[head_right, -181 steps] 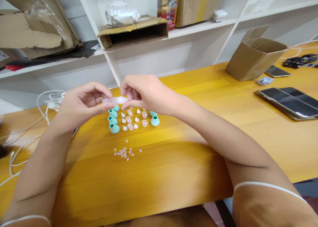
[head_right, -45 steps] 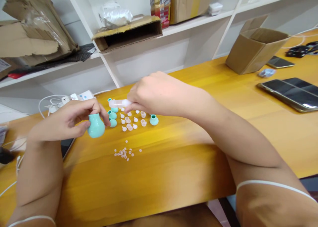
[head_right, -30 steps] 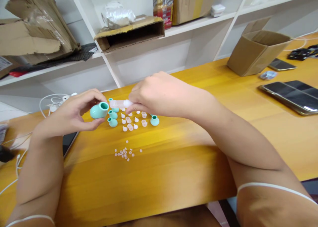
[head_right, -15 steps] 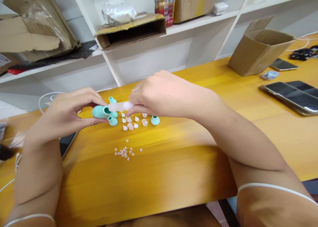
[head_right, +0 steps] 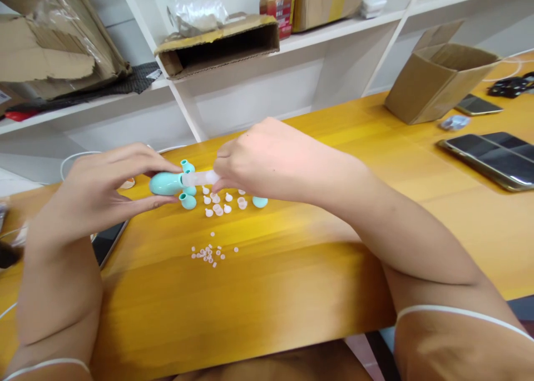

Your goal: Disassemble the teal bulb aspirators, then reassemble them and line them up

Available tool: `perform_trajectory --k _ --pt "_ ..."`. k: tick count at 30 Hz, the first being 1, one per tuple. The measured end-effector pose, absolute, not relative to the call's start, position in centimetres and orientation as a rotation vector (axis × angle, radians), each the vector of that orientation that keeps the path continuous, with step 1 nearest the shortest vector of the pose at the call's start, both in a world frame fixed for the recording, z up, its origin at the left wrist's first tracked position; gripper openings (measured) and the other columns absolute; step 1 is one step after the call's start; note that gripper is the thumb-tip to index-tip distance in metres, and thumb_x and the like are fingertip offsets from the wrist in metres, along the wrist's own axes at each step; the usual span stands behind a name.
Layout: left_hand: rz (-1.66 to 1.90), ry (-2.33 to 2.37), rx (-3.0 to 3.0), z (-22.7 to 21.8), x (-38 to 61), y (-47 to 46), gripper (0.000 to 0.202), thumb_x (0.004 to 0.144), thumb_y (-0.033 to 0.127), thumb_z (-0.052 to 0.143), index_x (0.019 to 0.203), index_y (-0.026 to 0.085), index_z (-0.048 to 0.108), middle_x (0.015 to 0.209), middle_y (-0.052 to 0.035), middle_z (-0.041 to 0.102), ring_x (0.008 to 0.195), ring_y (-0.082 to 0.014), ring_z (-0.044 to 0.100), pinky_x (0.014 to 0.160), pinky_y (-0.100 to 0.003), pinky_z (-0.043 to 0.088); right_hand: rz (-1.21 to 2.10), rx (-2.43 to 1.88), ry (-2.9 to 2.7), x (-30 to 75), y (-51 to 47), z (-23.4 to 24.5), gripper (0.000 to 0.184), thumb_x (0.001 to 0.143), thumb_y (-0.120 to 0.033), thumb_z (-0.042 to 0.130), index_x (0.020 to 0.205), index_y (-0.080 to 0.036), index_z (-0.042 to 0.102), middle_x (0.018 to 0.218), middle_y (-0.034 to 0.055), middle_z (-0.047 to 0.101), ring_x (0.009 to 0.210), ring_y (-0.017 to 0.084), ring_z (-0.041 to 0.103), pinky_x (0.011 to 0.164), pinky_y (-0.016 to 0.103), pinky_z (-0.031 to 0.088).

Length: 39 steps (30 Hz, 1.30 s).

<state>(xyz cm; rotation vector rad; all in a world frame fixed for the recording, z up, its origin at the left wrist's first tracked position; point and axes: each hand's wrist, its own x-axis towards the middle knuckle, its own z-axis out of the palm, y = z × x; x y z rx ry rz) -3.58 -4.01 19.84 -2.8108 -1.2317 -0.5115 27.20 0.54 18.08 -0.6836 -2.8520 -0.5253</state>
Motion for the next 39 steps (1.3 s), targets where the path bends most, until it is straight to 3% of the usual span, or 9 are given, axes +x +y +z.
perform_trajectory --k 5,10,16,21,26,33,39 --pt "-0.600 -1.159 -2.799 20.3 -3.9 -4.1 0.030 0.102 0.054 0.074 0.123 0.033 0.072 0.114 -0.0016 0.079 0.099 -0.0215 0.073 0.085 -0.036 0.057 -0.704 -0.684 -2.761 27.2 0.2 18.2 0.047 0.119 -0.032 0.038 0.085 -0.016 0.066 0.081 0.0024 0.060 0.060 0.015 0.018 0.060 0.037 0.013" --pt "-0.678 -1.207 -2.820 20.5 -4.3 -4.0 0.032 0.102 0.058 0.074 0.127 0.039 0.076 0.113 -0.0003 0.081 0.095 -0.0209 0.075 0.086 -0.036 0.061 -0.767 -0.668 -2.663 26.9 0.1 17.9 0.045 0.116 -0.018 0.033 0.089 -0.016 0.068 0.082 0.0039 0.060 0.063 0.015 0.027 0.063 0.036 0.016" --pt "-0.730 -1.222 -2.862 20.7 -4.3 -3.9 0.032 0.103 0.060 0.072 0.124 0.038 0.080 0.107 0.0001 0.082 0.086 -0.0191 0.074 0.079 -0.033 0.060 -0.626 -0.703 -2.629 26.7 0.1 17.8 0.046 0.116 -0.019 0.031 0.089 -0.016 0.067 0.078 0.0034 0.054 0.066 0.015 0.031 0.065 0.036 0.022" --pt "-0.749 -1.211 -2.862 20.5 -4.1 -4.1 0.032 0.098 0.057 0.081 0.126 0.040 0.080 0.110 0.0003 0.081 0.092 -0.0202 0.075 0.085 -0.035 0.060 -0.525 -0.619 -2.684 27.0 0.8 17.6 0.049 0.120 -0.033 0.030 0.094 -0.016 0.067 0.081 0.0037 0.056 0.068 0.014 0.036 0.065 0.035 0.023" --pt "-0.714 -1.208 -2.802 20.1 -4.0 -4.2 0.034 0.099 0.058 0.079 0.128 0.039 0.078 0.112 -0.0009 0.080 0.098 -0.0214 0.074 0.088 -0.036 0.061 -0.540 -0.597 -2.714 27.2 1.2 17.4 0.050 0.120 -0.030 0.029 0.095 -0.014 0.068 0.085 0.0058 0.061 0.069 0.014 0.039 0.068 0.034 0.024" --pt "-0.627 -1.119 -2.696 19.8 -3.3 -4.6 0.030 0.104 0.059 0.072 0.127 0.039 0.076 0.112 -0.0003 0.078 0.095 -0.0210 0.073 0.081 -0.034 0.057 -0.556 -0.662 -2.804 27.0 1.0 18.0 0.054 0.119 -0.025 0.025 0.092 -0.013 0.070 0.080 0.0044 0.061 0.060 0.013 0.027 0.063 0.035 0.017" --pt "-0.592 -1.044 -2.536 19.1 -2.9 -5.3 0.027 0.109 0.054 0.067 0.131 0.041 0.075 0.113 -0.0002 0.077 0.094 -0.0207 0.073 0.075 -0.033 0.055 -0.579 -0.901 -2.962 26.4 0.3 19.0 0.046 0.116 -0.020 0.032 0.094 -0.015 0.071 0.091 0.0052 0.068 0.061 0.015 0.021 0.063 0.035 0.015"
